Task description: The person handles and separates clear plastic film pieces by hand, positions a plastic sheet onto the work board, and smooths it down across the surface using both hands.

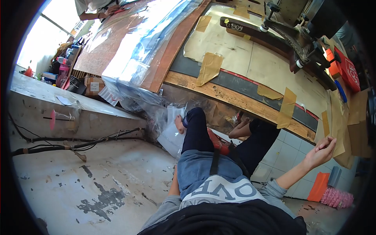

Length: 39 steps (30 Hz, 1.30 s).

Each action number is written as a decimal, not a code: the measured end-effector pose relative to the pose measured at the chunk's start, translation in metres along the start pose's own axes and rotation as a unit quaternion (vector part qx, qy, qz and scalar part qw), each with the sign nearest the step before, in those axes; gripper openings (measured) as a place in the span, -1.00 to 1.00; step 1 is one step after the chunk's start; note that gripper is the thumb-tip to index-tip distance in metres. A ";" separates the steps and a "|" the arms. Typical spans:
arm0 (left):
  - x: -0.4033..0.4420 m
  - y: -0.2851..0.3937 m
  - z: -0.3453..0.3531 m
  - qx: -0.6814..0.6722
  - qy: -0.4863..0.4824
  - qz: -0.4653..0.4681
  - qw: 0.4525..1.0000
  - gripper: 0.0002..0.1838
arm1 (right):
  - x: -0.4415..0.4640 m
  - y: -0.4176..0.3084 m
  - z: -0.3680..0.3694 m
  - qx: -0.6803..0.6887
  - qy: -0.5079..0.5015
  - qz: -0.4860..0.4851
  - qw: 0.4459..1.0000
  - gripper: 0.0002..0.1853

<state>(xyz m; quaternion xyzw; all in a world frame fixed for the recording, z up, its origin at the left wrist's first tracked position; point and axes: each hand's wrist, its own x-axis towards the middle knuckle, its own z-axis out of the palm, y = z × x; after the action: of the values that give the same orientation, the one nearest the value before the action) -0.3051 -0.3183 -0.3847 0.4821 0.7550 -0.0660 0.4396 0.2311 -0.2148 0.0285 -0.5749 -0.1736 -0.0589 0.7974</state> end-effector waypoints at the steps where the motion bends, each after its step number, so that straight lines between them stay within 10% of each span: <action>1: -0.001 -0.001 0.000 -0.003 -0.002 -0.002 1.000 -0.69 | 0.000 -0.001 -0.001 -0.001 0.007 0.002 1.000 -0.69; 39: 0.051 0.043 0.001 -0.094 -0.035 0.078 0.992 -0.73 | -0.008 0.014 -0.004 -0.050 -0.032 0.047 0.997 -0.69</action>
<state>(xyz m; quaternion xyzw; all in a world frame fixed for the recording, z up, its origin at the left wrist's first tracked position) -0.2782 -0.2621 -0.4080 0.4937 0.7021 0.0228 0.5127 0.2285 -0.2151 0.0122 -0.6228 -0.1692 -0.0113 0.7638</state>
